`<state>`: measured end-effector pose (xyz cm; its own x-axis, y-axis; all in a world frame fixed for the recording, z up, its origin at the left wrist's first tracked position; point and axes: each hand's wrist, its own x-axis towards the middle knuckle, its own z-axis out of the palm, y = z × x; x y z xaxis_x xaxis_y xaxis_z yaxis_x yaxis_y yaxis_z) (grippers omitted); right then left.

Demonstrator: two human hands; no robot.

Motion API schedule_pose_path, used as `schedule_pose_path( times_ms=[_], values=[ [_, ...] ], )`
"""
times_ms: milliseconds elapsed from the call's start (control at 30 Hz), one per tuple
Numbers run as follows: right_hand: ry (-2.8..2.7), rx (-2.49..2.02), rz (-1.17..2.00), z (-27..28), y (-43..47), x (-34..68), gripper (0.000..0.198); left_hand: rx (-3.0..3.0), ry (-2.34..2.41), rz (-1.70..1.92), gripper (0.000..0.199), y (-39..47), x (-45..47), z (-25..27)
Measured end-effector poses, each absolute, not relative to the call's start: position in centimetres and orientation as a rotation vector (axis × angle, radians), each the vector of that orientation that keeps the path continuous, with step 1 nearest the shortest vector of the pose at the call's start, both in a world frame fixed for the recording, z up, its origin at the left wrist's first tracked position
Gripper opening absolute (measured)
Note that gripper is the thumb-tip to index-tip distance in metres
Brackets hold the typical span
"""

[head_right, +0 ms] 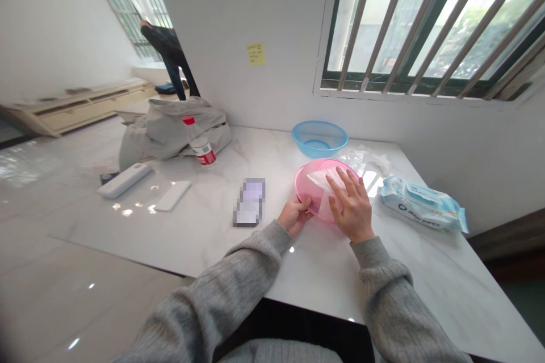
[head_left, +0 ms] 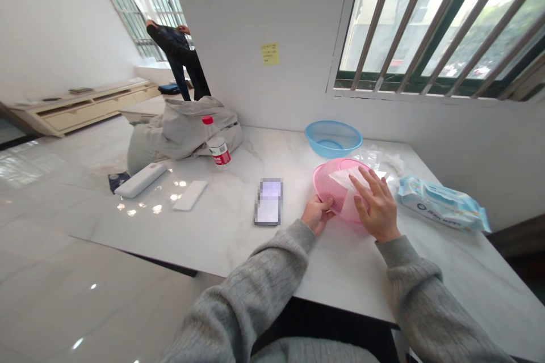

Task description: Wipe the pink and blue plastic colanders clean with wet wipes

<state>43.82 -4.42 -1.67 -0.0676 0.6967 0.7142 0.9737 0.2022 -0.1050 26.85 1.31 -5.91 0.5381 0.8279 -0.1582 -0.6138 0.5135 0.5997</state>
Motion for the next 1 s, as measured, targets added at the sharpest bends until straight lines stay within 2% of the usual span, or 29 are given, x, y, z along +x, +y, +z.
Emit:
schedule_pose_path(
  times_ms=[333,667,1000],
  values=[
    [-1.999,-1.740,-0.463,-0.7,-2.6,44.6,0.050,0.472,0.497,0.859,0.027,1.1,26.9,-5.9],
    [-2.009,-2.006,-0.314,0.0,-1.0,45.3,0.056,0.461,0.547,0.897,0.023,1.2,27.2,-6.2],
    [-1.926,-1.914,-0.273,-1.3,-1.5,45.6,0.051,0.481,0.569,0.912,0.025,1.0,27.3,-6.2]
  ],
)
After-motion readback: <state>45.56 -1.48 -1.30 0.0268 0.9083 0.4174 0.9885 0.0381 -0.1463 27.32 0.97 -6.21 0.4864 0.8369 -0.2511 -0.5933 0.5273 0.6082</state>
